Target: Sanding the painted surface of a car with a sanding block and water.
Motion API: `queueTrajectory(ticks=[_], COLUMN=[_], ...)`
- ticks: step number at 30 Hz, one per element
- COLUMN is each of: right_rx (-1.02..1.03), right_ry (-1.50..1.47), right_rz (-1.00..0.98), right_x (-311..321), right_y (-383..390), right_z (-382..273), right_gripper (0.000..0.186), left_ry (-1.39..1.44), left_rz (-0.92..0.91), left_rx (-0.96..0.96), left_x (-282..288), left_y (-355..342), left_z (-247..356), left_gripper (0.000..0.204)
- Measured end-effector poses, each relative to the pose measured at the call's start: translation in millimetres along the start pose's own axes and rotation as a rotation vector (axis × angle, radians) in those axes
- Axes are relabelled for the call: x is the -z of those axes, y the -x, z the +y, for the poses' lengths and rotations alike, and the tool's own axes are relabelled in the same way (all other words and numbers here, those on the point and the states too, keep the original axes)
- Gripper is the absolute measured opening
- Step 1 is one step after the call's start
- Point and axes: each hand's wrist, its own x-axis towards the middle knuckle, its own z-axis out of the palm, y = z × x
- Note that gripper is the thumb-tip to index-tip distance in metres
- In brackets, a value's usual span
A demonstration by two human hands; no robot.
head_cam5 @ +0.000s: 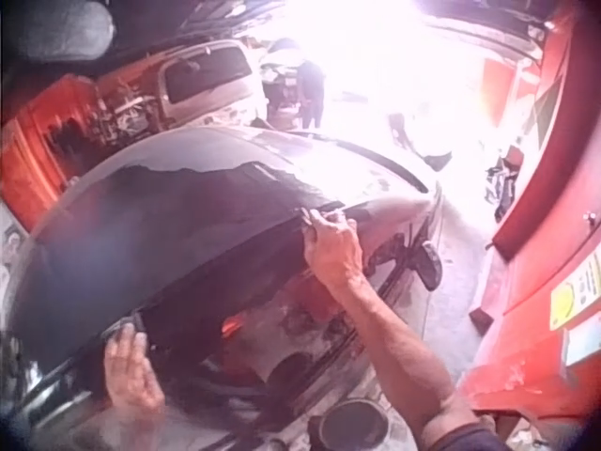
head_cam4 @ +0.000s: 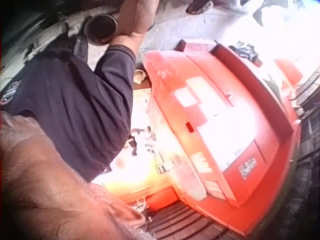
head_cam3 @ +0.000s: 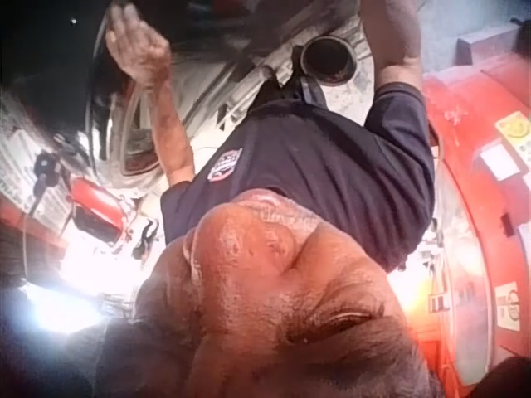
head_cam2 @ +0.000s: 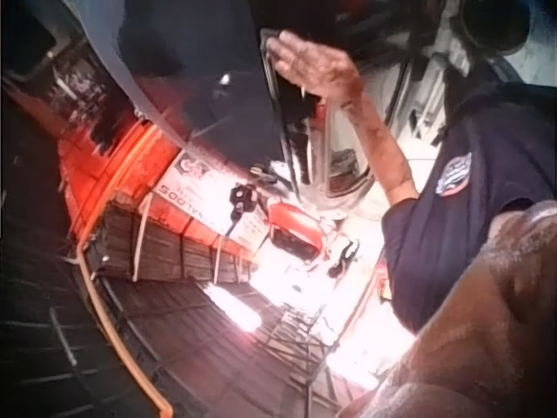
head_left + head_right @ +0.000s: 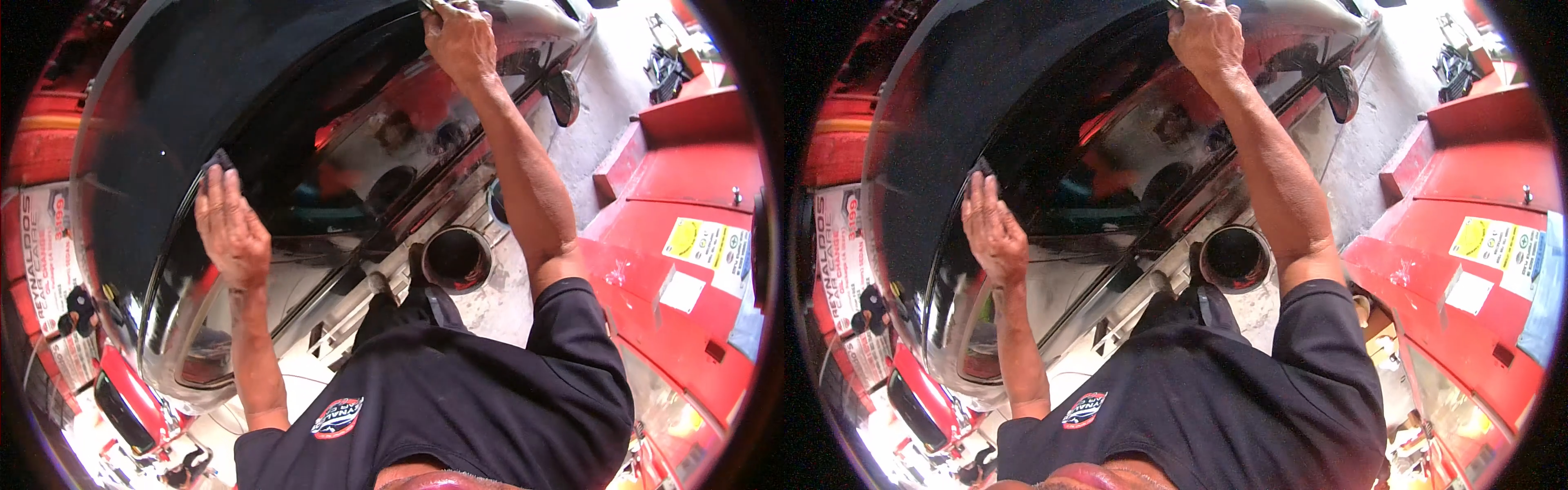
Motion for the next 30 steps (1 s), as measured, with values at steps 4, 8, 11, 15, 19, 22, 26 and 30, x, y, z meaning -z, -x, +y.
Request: queueTrajectory(ticks=[4,8,11,15,19,22,26,30], right_rx=[0.188,0.345,0.319,-0.003,0.294,0.311,0.434,0.01], right_ry=[0.025,-0.314,-0.199,-0.037,0.121,-0.234,-0.195,-0.024], right_rz=[-0.119,-0.04,-0.138,-0.118,-0.108,-0.016,0.009,-0.017], right_x=[-10.3,-2.5,-2.8,9.5,-4.2,1.2,-5.4,16.8], right_y=[39.3,97.4,51.8,1.5,44.1,100.9,69.6,14.9], right_z=[-126.1,-226.9,-147.8,-26.6,-136.6,-255.4,-176.1,-52.3], right_gripper=[0.015,0.019,0.015,0.03,0.006,0.016,0.013,0.026], left_ry=[0.0,0.016,0.043,0.097,0.114,0.131,0.123,0.146], left_rz=[0.064,0.072,0.137,0.186,0.212,0.2,0.199,0.237], left_rx=[0.053,0.024,0.086,0.116,0.102,0.09,0.105,0.09], left_x=[20.9,27.0,41.5,38.2,31.8,32.8,37.0,30.8], left_y=[31.7,26.2,40.7,40.4,47.2,45.9,50.1,43.3], left_z=[-38.4,-40.1,-57.9,-65.4,-70.7,-70.8,-72.1,-67.2], left_gripper=[0.037,0.036,0.034,0.034,0.033,0.032,0.032,0.032])
